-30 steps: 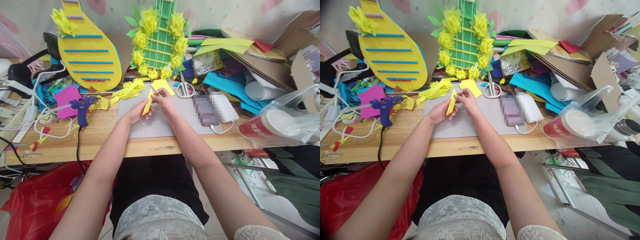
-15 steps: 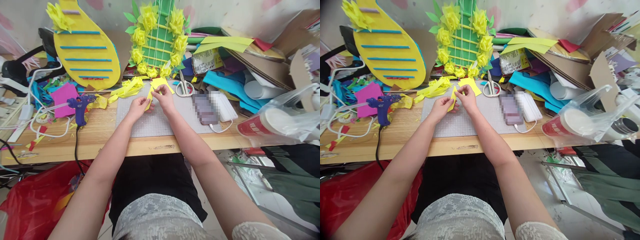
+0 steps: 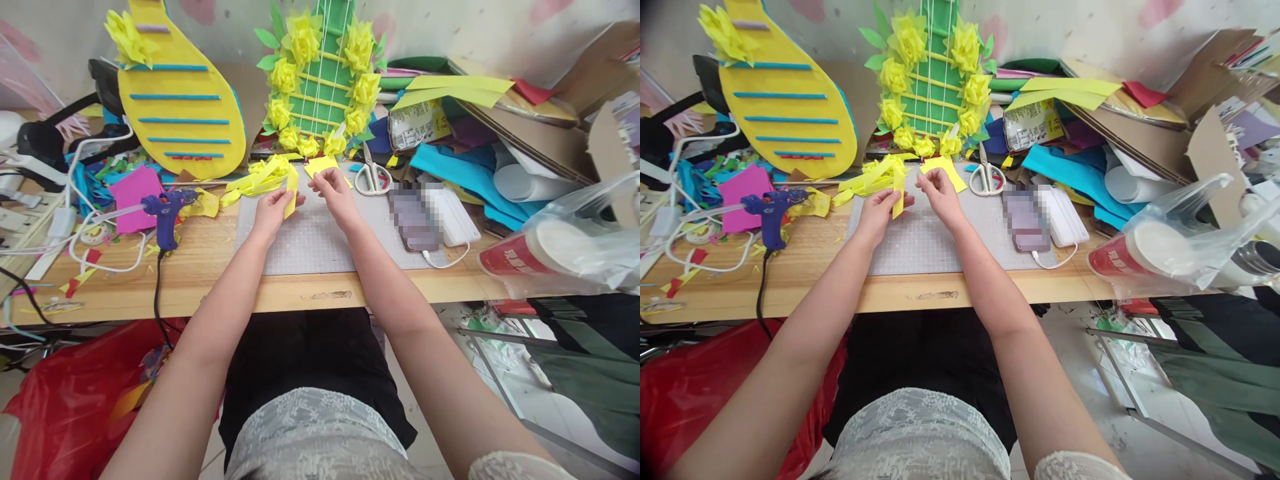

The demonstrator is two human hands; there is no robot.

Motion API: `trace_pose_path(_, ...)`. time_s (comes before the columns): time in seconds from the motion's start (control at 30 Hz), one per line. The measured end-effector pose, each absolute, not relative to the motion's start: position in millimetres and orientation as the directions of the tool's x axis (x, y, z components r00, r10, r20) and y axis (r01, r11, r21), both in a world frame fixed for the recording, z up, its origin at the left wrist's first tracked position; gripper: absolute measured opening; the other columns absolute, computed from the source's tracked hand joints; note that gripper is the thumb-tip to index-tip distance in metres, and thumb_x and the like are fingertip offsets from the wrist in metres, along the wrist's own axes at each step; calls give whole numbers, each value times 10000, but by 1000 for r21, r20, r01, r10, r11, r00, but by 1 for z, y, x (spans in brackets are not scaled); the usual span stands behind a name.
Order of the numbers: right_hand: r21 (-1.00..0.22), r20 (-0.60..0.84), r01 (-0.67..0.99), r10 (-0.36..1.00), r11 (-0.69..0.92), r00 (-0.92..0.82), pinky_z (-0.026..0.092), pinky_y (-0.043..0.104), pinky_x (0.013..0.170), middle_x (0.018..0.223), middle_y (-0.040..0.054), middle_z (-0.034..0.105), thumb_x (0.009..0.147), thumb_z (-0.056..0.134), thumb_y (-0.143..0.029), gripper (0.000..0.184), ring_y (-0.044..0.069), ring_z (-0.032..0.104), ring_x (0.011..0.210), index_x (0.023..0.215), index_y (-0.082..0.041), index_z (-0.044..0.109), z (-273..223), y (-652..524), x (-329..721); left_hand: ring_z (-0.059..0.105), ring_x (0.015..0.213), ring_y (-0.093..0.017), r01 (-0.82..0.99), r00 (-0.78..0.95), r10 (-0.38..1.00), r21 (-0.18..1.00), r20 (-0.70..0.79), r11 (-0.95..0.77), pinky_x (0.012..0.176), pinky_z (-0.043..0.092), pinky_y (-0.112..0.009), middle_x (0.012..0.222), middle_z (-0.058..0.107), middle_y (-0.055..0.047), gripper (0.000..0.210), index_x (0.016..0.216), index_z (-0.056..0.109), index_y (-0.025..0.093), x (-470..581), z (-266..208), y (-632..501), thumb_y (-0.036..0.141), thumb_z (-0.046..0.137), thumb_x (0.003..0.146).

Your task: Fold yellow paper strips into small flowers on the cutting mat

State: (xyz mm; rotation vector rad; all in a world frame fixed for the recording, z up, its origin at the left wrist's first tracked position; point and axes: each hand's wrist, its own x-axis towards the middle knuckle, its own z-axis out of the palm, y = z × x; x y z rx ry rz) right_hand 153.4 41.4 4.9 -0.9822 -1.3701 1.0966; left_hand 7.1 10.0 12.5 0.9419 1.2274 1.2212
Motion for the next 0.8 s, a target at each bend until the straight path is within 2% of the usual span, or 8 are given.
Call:
trace_pose_path(0.1, -965, 244, 26, 936, 259, -255, 462, 313, 823, 789, -10, 598, 813, 593, -578, 361, 118, 527, 776, 759, -234, 500, 14, 34, 158, 665, 764, -125, -198, -114, 980, 970, -163, 138, 645, 530, -225, 859, 728, -40, 149, 815, 699, 142, 3, 11, 12, 279, 651, 782)
trace_pose_path(0.2, -949, 261, 81, 907, 303, -331, 459, 345, 843, 769, -8, 590, 761, 654, -587, 375, 146, 522, 793, 710, -237, 531, 16, 31, 157, 618, 715, -107, -197, -126, 982, 974, -141, 115, 647, 518, -225, 818, 712, -23, 168, 785, 717, 146, 3, 10, 13, 307, 693, 741)
trace_pose_path(0.47, -883, 345, 206, 880, 422, -327, 439, 374, 890, 782, 5, 556, 748, 624, -653, 419, 177, 497, 850, 693, -248, 530, 9, 38, 153, 542, 643, -94, -117, -116, 990, 991, -80, 66, 616, 465, -226, 684, 626, 14, 185, 727, 718, 148, 7, 9, 11, 332, 730, 713)
trace_pose_path(0.6, -873, 348, 223, 875, 433, -336, 440, 365, 863, 792, 9, 547, 763, 616, -641, 413, 175, 488, 841, 688, -246, 523, 8, 39, 155, 490, 603, -73, -105, -125, 989, 992, -81, 68, 566, 409, -189, 638, 598, 30, 142, 714, 725, 151, 6, 7, 11, 292, 708, 719)
trace_pose_path(0.8, -876, 346, 225, 880, 427, -325, 429, 360, 820, 755, 2, 530, 746, 626, -653, 434, 170, 475, 794, 670, -240, 514, 5, 41, 154, 477, 588, -68, -106, -120, 987, 990, -103, 90, 567, 414, -186, 618, 584, 39, 102, 686, 721, 148, 7, 10, 9, 241, 690, 715)
